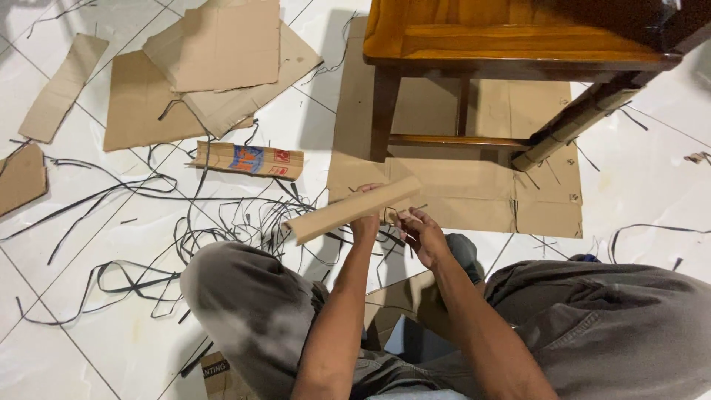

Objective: Unwrapping a wooden chair by removing plastic ties and cardboard packaging

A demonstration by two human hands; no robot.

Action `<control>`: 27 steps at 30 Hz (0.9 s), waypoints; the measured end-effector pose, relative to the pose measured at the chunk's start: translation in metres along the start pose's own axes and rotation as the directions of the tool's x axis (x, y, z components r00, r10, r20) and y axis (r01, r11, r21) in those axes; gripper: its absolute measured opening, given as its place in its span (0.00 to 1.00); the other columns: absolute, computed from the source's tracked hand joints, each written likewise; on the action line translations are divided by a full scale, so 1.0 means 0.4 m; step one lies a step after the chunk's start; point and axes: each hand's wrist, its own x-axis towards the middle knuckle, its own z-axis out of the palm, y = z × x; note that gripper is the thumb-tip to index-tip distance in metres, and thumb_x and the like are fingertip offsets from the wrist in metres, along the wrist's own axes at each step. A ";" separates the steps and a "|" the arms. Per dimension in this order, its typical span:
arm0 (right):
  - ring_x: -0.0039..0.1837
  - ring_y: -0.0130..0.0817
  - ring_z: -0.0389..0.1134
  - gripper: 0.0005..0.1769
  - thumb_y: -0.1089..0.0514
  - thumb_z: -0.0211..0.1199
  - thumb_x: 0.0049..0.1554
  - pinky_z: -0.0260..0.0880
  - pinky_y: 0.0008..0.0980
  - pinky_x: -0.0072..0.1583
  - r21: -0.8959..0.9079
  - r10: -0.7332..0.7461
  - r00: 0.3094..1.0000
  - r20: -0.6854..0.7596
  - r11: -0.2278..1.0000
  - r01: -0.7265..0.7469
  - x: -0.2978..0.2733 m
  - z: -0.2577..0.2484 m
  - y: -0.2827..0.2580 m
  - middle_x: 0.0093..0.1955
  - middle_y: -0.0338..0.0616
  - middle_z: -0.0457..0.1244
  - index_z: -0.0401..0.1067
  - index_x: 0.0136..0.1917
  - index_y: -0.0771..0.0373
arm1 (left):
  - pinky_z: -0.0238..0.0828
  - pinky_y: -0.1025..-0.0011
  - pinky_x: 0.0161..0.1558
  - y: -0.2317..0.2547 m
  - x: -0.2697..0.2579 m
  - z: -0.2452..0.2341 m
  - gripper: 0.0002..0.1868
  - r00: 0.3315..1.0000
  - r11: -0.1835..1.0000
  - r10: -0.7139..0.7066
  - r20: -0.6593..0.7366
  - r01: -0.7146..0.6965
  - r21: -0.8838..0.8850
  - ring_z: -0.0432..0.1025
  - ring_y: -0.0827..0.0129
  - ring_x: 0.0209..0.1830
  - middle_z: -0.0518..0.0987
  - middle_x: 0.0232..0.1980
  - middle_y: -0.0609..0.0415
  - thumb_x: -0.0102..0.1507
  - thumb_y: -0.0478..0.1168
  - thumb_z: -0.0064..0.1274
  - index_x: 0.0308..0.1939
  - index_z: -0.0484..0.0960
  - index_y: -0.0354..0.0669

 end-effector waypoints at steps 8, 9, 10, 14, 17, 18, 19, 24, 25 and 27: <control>0.46 0.30 0.73 0.13 0.58 0.56 0.64 0.74 0.27 0.50 -0.133 -0.182 0.952 -0.247 0.979 0.152 0.028 -0.129 0.035 0.47 0.41 0.72 0.74 0.61 0.58 | 0.76 0.65 0.54 0.043 0.021 0.050 0.09 0.977 0.988 -0.079 0.198 0.104 -0.116 0.81 0.67 0.44 0.84 0.39 0.51 0.65 0.35 0.55 0.49 0.82 0.43; 0.46 0.30 0.73 0.13 0.58 0.56 0.64 0.74 0.27 0.50 -0.130 -0.186 0.950 -0.252 0.979 0.157 0.016 -0.125 0.017 0.47 0.41 0.72 0.74 0.61 0.58 | 0.76 0.65 0.54 0.048 0.016 0.067 0.09 0.976 0.988 -0.077 0.206 0.103 -0.118 0.81 0.67 0.44 0.84 0.39 0.51 0.65 0.35 0.55 0.49 0.82 0.43; 0.46 0.28 0.73 0.13 0.58 0.57 0.64 0.72 0.25 0.49 -0.128 -0.201 0.943 -0.264 0.977 0.172 0.001 -0.122 0.000 0.47 0.39 0.72 0.74 0.61 0.57 | 0.77 0.65 0.54 0.053 0.008 0.084 0.10 0.967 0.983 -0.087 0.240 0.123 -0.137 0.81 0.66 0.44 0.84 0.40 0.51 0.65 0.36 0.55 0.50 0.82 0.43; 0.56 0.37 0.72 0.25 0.48 0.59 0.65 0.64 0.20 0.42 -0.179 -0.239 0.920 -0.311 0.965 0.190 0.069 -0.211 -0.016 0.68 0.45 0.65 0.65 0.74 0.48 | 0.77 0.64 0.53 0.072 -0.013 0.145 0.11 0.929 0.964 -0.114 0.353 0.189 -0.187 0.81 0.65 0.44 0.84 0.41 0.49 0.66 0.37 0.54 0.52 0.82 0.43; 0.75 0.63 0.58 0.46 0.67 0.66 0.56 0.69 0.46 0.60 -0.336 -0.358 0.873 -0.332 0.910 0.245 0.127 -0.335 -0.014 0.78 0.64 0.54 0.51 0.83 0.60 | 0.78 0.63 0.52 0.088 0.010 0.160 0.11 0.893 0.948 -0.132 0.429 0.240 -0.210 0.81 0.64 0.44 0.84 0.42 0.48 0.66 0.38 0.54 0.53 0.82 0.44; 0.75 0.63 0.58 0.46 0.67 0.66 0.56 0.69 0.46 0.60 -0.335 -0.361 0.870 -0.337 0.909 0.248 0.118 -0.341 -0.024 0.78 0.64 0.54 0.51 0.83 0.60 | 0.78 0.63 0.52 0.092 0.016 0.163 0.11 0.891 0.947 -0.129 0.435 0.241 -0.212 0.81 0.64 0.44 0.84 0.42 0.48 0.66 0.38 0.54 0.53 0.82 0.44; 0.72 0.59 0.62 0.38 0.58 0.65 0.60 0.70 0.47 0.61 -0.308 -0.384 0.814 -0.436 0.914 0.266 0.110 -0.346 -0.033 0.75 0.62 0.58 0.56 0.80 0.60 | 0.78 0.62 0.52 0.096 0.022 0.166 0.12 0.874 0.939 -0.135 0.467 0.264 -0.222 0.81 0.63 0.44 0.84 0.42 0.48 0.66 0.38 0.53 0.53 0.82 0.44; 0.63 0.43 0.72 0.31 0.47 0.64 0.62 0.72 0.35 0.54 -0.239 -0.453 0.675 -0.582 0.889 0.390 0.004 -0.213 -0.147 0.67 0.52 0.65 0.65 0.73 0.60 | 0.79 0.61 0.51 0.111 0.040 0.196 0.13 0.822 0.910 -0.152 0.550 0.333 -0.247 0.81 0.62 0.44 0.84 0.43 0.46 0.67 0.39 0.53 0.55 0.82 0.44; 0.63 0.44 0.72 0.28 0.44 0.61 0.63 0.72 0.41 0.58 -0.158 -0.411 0.743 -0.528 0.907 0.390 -0.016 -0.184 -0.172 0.65 0.50 0.66 0.67 0.71 0.58 | 0.79 0.61 0.50 0.114 0.045 0.207 0.14 0.804 0.900 -0.155 0.575 0.355 -0.254 0.81 0.61 0.44 0.84 0.44 0.46 0.67 0.40 0.52 0.56 0.82 0.44; 0.63 0.45 0.72 0.26 0.41 0.58 0.64 0.72 0.47 0.62 -0.080 -0.372 0.802 -0.468 0.921 0.381 -0.020 -0.167 -0.192 0.62 0.48 0.67 0.69 0.68 0.56 | 0.80 0.60 0.50 0.120 0.046 0.221 0.14 0.784 0.887 -0.157 0.600 0.379 -0.262 0.82 0.61 0.44 0.84 0.44 0.45 0.68 0.40 0.52 0.56 0.82 0.44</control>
